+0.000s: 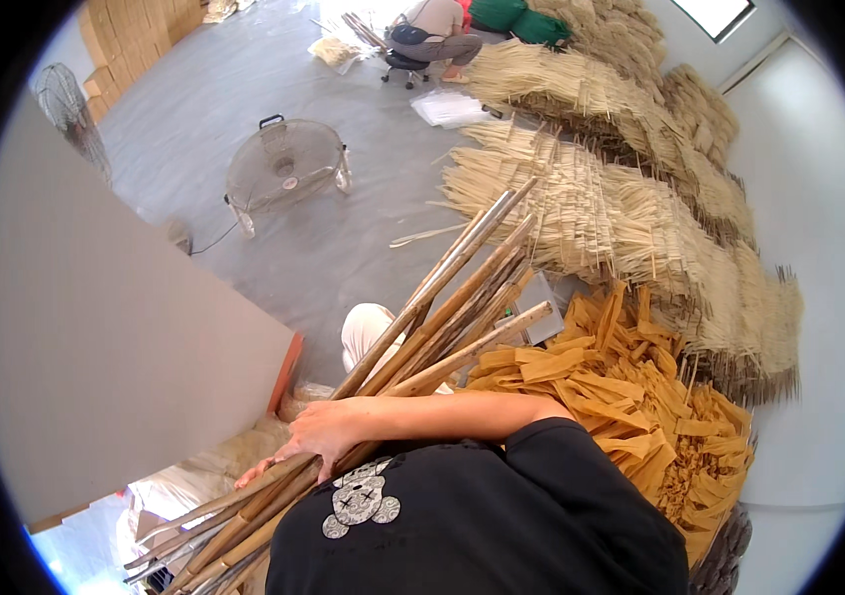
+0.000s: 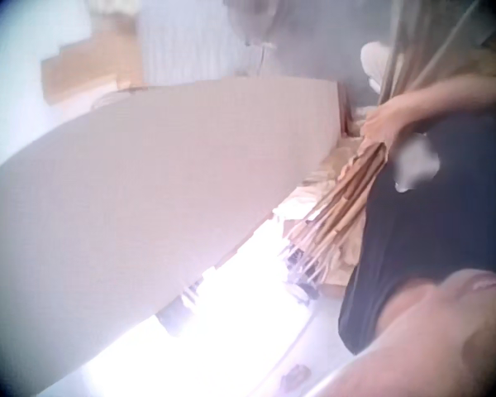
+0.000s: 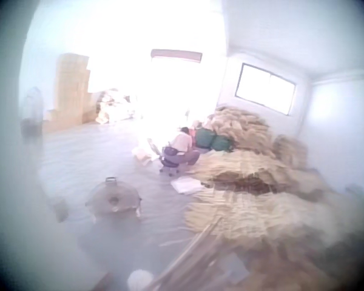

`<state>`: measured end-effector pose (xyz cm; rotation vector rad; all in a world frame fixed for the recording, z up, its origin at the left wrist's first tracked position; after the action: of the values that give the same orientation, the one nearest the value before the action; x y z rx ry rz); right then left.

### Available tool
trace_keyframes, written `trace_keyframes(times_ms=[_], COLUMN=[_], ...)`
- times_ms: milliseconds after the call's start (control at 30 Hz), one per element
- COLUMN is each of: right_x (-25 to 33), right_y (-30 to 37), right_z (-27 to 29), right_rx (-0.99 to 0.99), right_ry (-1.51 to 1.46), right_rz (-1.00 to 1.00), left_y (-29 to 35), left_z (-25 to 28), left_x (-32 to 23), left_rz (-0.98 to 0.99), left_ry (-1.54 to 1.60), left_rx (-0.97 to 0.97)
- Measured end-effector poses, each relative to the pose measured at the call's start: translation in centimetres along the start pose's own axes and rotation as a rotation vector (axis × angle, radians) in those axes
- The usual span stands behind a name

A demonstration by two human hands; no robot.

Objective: The person collects bundles of food items from a rack using a wooden pole and gathers the empty poles together by hand.

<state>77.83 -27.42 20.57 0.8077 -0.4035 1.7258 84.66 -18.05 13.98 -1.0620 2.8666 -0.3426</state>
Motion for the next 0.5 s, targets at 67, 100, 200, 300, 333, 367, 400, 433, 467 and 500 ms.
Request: trace_keyframes(times_ms=[67,100,200,300,333,367,400,433,467,500], right_x=[-0.3,-0.6,-1.5,-2.6,-3.2,-3.9,-4.3,-4.9,-5.6,-6.5], right_y=[0.0,0.0,0.0,0.3,0.3,0.5,0.8,1.1,1.5,1.8], right_z=[0.2,0.1,0.4,1.0,1.2,1.6,1.8,2.0,2.1,2.6], right_rx=[0.01,0.009,-0.022,-0.021,-0.02,-0.029,-0.035,-0.041,-0.038,-0.037], right_ry=[-0.012,-0.022,-0.073,-0.043,-0.033,-0.029,-0.03,-0.03,-0.032,-0.028], right_rz=[-0.009,-0.008,0.02,0.032,0.04,0.045,0.056,0.066,0.078,0.089], left_y=[-0.6,-0.9,-2.0,-3.1,-3.7,-4.2,-4.3,-4.5,-5.2,-6.2], left_z=[0.5,0.6,1.3,2.0,2.4,2.7,3.0,3.3,3.8,4.3], left_x=[0.4,0.7,1.8,3.6,3.9,4.6,5.3,6.2,6.9,8.0], left_rz=[0.012,0.016,0.028,0.046,0.047,0.055,0.06,0.066,0.069,0.076], left_ry=[-0.003,-0.002,-0.007,-0.013,-0.02,-0.019,-0.027,-0.031,-0.041,-0.041], left_rx=[-0.019,-0.026,-0.05,-0.07,-0.078,-0.086,-0.097,-0.105,-0.113,-0.116])
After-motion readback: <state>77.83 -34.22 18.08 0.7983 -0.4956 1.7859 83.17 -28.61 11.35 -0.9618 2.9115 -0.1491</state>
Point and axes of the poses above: each hand's wrist, its own y-axis away from the middle knuckle, its own z-axis out of the back of the hand, x = y × z, the point moved 9 cm from there along -y, towards the middle knuckle, and after that the axes turned 5 degrees about y, right-handed, at the moved point
